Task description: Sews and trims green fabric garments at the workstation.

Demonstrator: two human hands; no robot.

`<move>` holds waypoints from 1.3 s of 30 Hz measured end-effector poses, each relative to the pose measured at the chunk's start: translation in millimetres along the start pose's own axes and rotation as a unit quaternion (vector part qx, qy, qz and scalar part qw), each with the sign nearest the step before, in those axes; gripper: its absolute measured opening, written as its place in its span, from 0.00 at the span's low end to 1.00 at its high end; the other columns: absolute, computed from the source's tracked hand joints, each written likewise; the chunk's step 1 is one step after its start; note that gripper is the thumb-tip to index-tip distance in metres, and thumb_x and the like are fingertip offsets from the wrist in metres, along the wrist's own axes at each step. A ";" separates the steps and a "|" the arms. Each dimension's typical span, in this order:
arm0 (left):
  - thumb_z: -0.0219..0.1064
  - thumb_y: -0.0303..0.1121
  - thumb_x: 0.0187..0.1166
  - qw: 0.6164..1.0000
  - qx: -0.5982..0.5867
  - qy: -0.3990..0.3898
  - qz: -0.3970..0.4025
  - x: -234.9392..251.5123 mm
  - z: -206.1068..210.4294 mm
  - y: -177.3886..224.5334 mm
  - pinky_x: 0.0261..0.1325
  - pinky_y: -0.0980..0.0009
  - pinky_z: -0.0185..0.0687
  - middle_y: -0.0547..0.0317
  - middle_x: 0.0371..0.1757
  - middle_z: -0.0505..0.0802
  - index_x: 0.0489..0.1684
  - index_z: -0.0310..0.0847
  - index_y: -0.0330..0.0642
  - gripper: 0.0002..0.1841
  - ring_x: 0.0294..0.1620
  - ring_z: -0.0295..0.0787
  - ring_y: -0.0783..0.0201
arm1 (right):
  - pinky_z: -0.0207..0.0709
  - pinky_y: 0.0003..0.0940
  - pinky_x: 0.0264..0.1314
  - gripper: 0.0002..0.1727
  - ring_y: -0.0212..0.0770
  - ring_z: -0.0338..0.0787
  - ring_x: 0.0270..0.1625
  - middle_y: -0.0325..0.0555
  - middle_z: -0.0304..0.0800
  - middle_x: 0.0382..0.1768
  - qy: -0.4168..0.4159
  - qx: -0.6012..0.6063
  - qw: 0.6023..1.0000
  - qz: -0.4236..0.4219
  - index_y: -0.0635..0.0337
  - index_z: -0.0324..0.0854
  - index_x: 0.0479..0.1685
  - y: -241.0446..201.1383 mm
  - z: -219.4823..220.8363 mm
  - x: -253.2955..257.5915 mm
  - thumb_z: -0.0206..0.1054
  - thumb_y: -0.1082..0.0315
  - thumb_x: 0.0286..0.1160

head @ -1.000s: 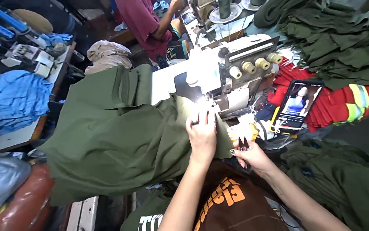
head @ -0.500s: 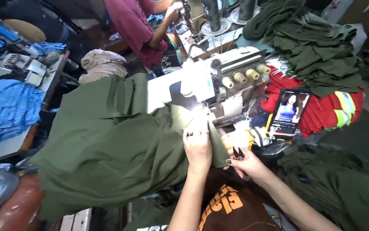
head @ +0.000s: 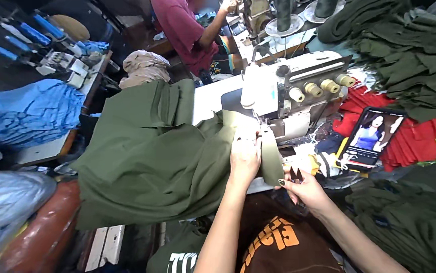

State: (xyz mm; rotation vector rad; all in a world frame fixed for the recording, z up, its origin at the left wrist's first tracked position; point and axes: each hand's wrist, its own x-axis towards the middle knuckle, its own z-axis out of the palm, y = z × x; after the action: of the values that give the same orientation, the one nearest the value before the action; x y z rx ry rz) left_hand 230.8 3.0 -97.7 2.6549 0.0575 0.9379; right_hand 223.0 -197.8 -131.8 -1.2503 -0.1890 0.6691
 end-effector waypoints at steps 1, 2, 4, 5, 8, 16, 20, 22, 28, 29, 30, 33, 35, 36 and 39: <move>0.62 0.30 0.85 0.999 -0.020 -0.021 -0.015 6.3 -2.2 -3.7 0.69 0.54 0.82 0.48 0.56 0.94 0.54 0.88 0.36 0.11 0.63 0.90 0.51 | 0.74 0.19 0.14 0.21 0.26 0.78 0.15 0.38 0.87 0.31 0.009 -0.007 1.000 -0.014 0.62 0.77 0.65 -3.6 3.7 3.8 0.70 0.79 0.71; 0.61 0.31 0.86 0.997 -0.032 -0.055 -0.036 14.9 -4.9 -7.5 0.71 0.53 0.80 0.48 0.57 0.93 0.55 0.88 0.37 0.11 0.66 0.88 0.51 | 0.75 0.20 0.14 0.26 0.28 0.80 0.17 0.39 0.85 0.33 0.018 -0.020 0.999 -0.034 0.62 0.74 0.70 -8.3 7.1 9.4 0.70 0.79 0.70; 0.59 0.35 0.88 0.990 -0.038 -0.121 -0.061 32.6 -10.0 -18.3 0.73 0.49 0.79 0.49 0.62 0.91 0.60 0.87 0.40 0.14 0.69 0.86 0.50 | 0.77 0.22 0.15 0.33 0.32 0.82 0.20 0.42 0.83 0.37 0.035 -0.054 0.995 -0.082 0.61 0.69 0.79 -18.9 13.2 24.0 0.71 0.79 0.69; 0.59 0.37 0.88 0.988 -0.045 -0.135 -0.056 38.9 -11.9 -25.9 0.75 0.48 0.77 0.48 0.66 0.91 0.63 0.87 0.41 0.16 0.71 0.85 0.49 | 0.76 0.23 0.15 0.34 0.32 0.81 0.20 0.43 0.84 0.37 0.043 -0.071 0.991 -0.102 0.60 0.68 0.80 -23.3 15.6 32.3 0.70 0.79 0.70; 0.60 0.38 0.88 0.988 -0.032 -0.141 -0.055 58.0 -15.8 -39.8 0.73 0.45 0.78 0.45 0.64 0.91 0.68 0.85 0.43 0.17 0.66 0.88 0.45 | 0.76 0.20 0.18 0.26 0.27 0.82 0.22 0.41 0.89 0.37 0.060 -0.132 0.974 -0.172 0.59 0.77 0.74 -30.5 18.2 56.3 0.69 0.75 0.75; 0.59 0.36 0.88 0.964 0.019 -0.127 -0.234 115.2 6.9 -76.1 0.74 0.42 0.77 0.42 0.70 0.88 0.73 0.80 0.39 0.19 0.72 0.85 0.42 | 0.77 0.17 0.23 0.12 0.22 0.82 0.20 0.35 0.90 0.28 0.109 -0.197 0.948 -0.226 0.64 0.88 0.56 -24.9 19.0 78.0 0.64 0.70 0.84; 0.58 0.30 0.88 0.963 0.006 -0.032 -0.269 88.6 -12.6 -92.8 0.64 0.36 0.81 0.37 0.65 0.89 0.76 0.76 0.40 0.19 0.64 0.88 0.36 | 0.78 0.18 0.27 0.12 0.20 0.83 0.24 0.34 0.92 0.32 0.073 -0.274 0.937 -0.203 0.58 0.90 0.54 -39.1 14.7 77.2 0.62 0.66 0.85; 0.57 0.33 0.90 0.963 -0.019 0.100 -0.248 57.5 -32.7 -87.9 0.64 0.42 0.83 0.41 0.66 0.89 0.76 0.74 0.40 0.18 0.64 0.89 0.43 | 0.82 0.19 0.39 0.12 0.21 0.86 0.31 0.38 0.93 0.36 0.058 -0.309 0.921 -0.229 0.61 0.91 0.51 -49.3 21.3 78.5 0.62 0.67 0.84; 0.63 0.18 0.79 0.935 -0.172 0.307 -0.051 -22.3 -90.3 -27.1 0.67 0.71 0.83 0.56 0.56 0.88 0.63 0.71 0.29 0.16 0.60 0.85 0.71 | 0.87 0.43 0.59 0.23 0.40 0.92 0.55 0.48 0.88 0.67 -0.006 -0.332 0.907 -0.258 0.53 0.82 0.74 -68.4 65.5 87.1 0.70 0.67 0.78; 0.62 0.20 0.82 0.941 -0.184 0.280 -0.031 -31.3 -97.5 -24.7 0.65 0.75 0.84 0.62 0.54 0.90 0.60 0.74 0.32 0.12 0.57 0.86 0.76 | 0.85 0.45 0.64 0.19 0.41 0.92 0.58 0.48 0.91 0.63 -0.028 -0.343 0.903 -0.258 0.56 0.86 0.68 -66.1 66.6 86.5 0.70 0.66 0.78; 0.60 0.23 0.85 0.951 -0.190 0.242 -0.028 -37.1 -104.7 -27.9 0.63 0.76 0.85 0.63 0.51 0.91 0.58 0.76 0.31 0.09 0.54 0.88 0.78 | 0.84 0.46 0.67 0.15 0.42 0.93 0.58 0.49 0.94 0.57 -0.042 -0.364 0.896 -0.252 0.59 0.90 0.60 -62.1 64.2 83.7 0.69 0.64 0.79; 0.53 0.31 0.91 0.980 -0.117 0.087 -0.138 -40.3 -112.3 -62.9 0.54 0.69 0.90 0.52 0.47 0.93 0.58 0.80 0.26 0.15 0.45 0.92 0.67 | 0.81 0.43 0.69 0.14 0.43 0.91 0.59 0.50 0.94 0.53 -0.048 -0.422 0.877 -0.226 0.61 0.91 0.53 -49.4 38.2 69.2 0.64 0.63 0.82; 0.63 0.39 0.87 0.967 0.002 -0.096 -0.238 -41.4 -97.8 -89.9 0.65 0.44 0.83 0.37 0.60 0.91 0.72 0.76 0.29 0.23 0.59 0.91 0.44 | 0.81 0.45 0.70 0.14 0.45 0.91 0.61 0.52 0.92 0.57 -0.006 -0.455 0.867 -0.201 0.62 0.90 0.54 -48.2 17.1 62.9 0.63 0.66 0.83; 0.68 0.42 0.83 0.946 0.046 -0.183 -0.262 -41.7 -84.6 -99.1 0.71 0.33 0.74 0.32 0.66 0.88 0.76 0.75 0.31 0.28 0.67 0.85 0.33 | 0.80 0.45 0.70 0.14 0.45 0.91 0.62 0.51 0.92 0.59 0.016 -0.472 0.863 -0.179 0.61 0.89 0.56 -50.2 9.1 61.4 0.62 0.65 0.84; 0.72 0.35 0.79 0.944 0.077 -0.222 -0.231 -40.6 -62.4 -105.6 0.72 0.29 0.67 0.33 0.63 0.89 0.65 0.86 0.34 0.20 0.68 0.83 0.31 | 0.78 0.46 0.72 0.16 0.46 0.90 0.64 0.53 0.92 0.59 0.047 -0.468 0.870 -0.150 0.64 0.89 0.58 -55.3 -3.7 58.5 0.62 0.64 0.85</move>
State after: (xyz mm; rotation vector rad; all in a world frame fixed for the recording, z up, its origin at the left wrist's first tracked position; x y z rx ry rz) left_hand 167.7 115.1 -109.8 2.7378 0.6381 0.1834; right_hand 291.5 -176.5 -95.2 -2.1202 -0.6700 0.2130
